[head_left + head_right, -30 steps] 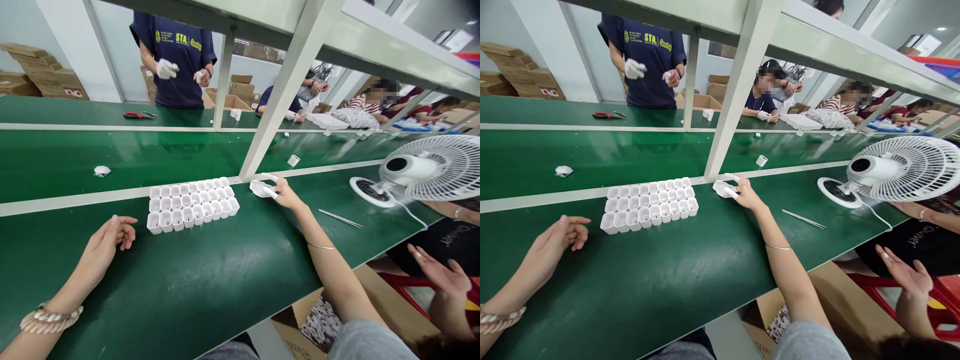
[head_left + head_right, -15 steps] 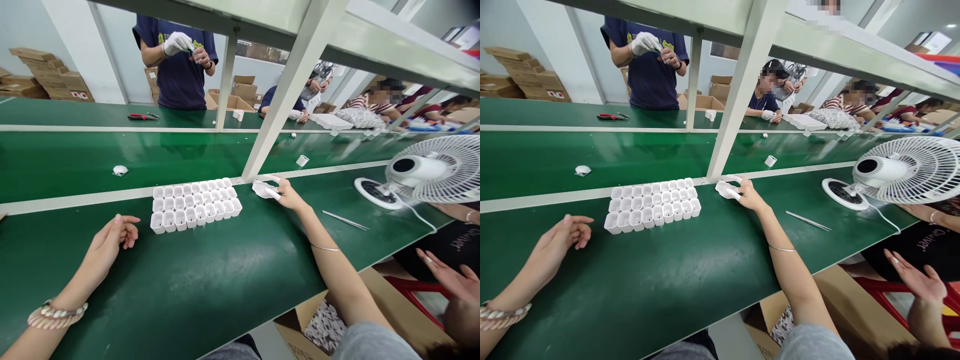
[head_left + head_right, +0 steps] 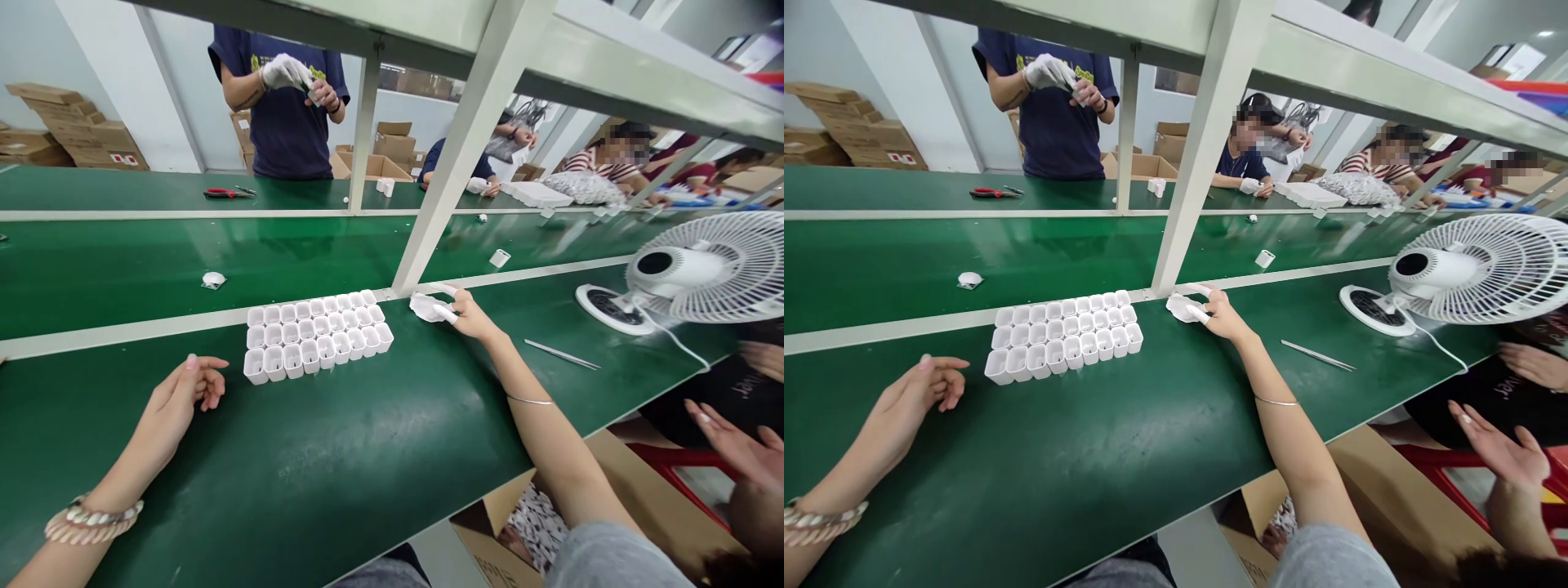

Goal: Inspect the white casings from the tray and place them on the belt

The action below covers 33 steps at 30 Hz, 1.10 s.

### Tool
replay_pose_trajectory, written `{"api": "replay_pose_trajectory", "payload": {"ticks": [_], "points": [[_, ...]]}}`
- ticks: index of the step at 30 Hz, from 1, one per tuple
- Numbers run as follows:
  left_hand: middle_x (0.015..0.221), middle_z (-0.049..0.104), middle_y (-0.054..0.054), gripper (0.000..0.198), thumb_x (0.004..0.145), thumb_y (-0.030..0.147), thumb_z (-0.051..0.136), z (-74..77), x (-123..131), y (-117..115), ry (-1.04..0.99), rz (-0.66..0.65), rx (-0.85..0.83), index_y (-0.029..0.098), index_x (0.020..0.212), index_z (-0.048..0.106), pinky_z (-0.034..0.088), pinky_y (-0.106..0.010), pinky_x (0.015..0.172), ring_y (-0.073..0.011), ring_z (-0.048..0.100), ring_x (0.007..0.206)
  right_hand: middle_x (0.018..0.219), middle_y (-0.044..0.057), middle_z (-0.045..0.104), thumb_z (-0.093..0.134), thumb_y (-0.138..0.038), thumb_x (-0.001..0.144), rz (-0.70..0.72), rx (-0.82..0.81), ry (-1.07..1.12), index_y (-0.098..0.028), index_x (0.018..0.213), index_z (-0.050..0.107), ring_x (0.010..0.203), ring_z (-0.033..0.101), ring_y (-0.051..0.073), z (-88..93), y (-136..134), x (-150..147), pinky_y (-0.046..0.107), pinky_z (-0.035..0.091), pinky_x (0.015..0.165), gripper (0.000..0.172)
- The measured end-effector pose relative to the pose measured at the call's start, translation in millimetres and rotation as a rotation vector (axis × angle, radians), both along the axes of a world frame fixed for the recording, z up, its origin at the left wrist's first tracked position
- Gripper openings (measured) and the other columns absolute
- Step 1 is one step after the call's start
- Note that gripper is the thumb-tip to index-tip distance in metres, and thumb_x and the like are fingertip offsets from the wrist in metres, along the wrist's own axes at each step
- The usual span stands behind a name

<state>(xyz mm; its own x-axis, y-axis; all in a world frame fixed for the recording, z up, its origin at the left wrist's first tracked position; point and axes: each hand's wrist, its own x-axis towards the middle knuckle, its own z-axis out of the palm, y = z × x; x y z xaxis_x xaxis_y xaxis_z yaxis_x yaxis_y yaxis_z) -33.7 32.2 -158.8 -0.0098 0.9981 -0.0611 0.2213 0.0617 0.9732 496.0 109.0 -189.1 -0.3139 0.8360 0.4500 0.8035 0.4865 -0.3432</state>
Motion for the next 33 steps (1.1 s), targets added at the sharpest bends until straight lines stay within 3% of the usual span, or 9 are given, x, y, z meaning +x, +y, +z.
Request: {"api": "replay_pose_trajectory", "payload": {"ticks": [11,15,25,29,33], "points": [[0.068,0.055,0.001,0.05,0.09,0.064,0.04,-1.9,0,2,-0.007,0.005,0.012,0.018,0.098,0.057,0.037,-0.026,0.053,-0.0134,0.047,0.058,0.14,0.005,0.054,0.053,-0.042,0.092,0.049,0.011,0.04,-0.024,0.078,0.075,0.128,0.049,0.032,1.5,1,-2,0.056,0.037,0.108,0.031],[0.069,0.055,0.001,0.05,0.09,0.064,0.04,-0.2,0,2,-0.006,-0.001,0.02,0.017,0.098,0.057,0.037,-0.027,0.053,-0.0138,0.047,0.058,0.138,0.006,0.055,0.053,-0.043,0.091,-0.003,0.027,0.041,-0.023,0.07,0.073,0.13,0.047,0.033,1.1,0,1,0.058,0.037,0.108,0.035],[0.071,0.055,0.0,0.047,0.093,0.059,0.038,-2.7,-1,2,0.014,-0.001,0.01,0.017,0.099,0.057,0.038,-0.027,0.056,-0.0137,0.048,0.06,0.139,0.006,0.055,0.05,-0.046,0.092,-0.004,-0.001,0.007,-0.023,0.076,0.074,0.128,0.049,0.03,2.0,-1,-3,0.055,0.038,0.109,0.036],[0.073,0.055,0.0,0.044,0.094,0.057,0.037,-7.3,-4,4,0.124,-0.021,0.091,0.018,0.1,0.057,0.041,-0.027,0.058,-0.0135,0.05,0.061,0.136,0.005,0.056,0.051,-0.043,0.092,0.017,0.031,0.026,-0.023,0.073,0.072,0.129,0.049,0.03,2.3,0,-1,0.054,0.038,0.109,0.035],[0.085,0.059,-0.003,0.042,0.093,0.053,0.042,-10.4,-5,2,0.374,-0.029,0.219,0.018,0.111,0.054,0.046,-0.029,0.068,-0.0163,0.056,0.073,0.136,0.008,0.056,0.053,-0.039,0.092,0.077,0.048,-0.015,-0.023,0.078,0.074,0.126,0.052,0.031,2.1,3,-1,0.056,0.042,0.105,0.03]]}}
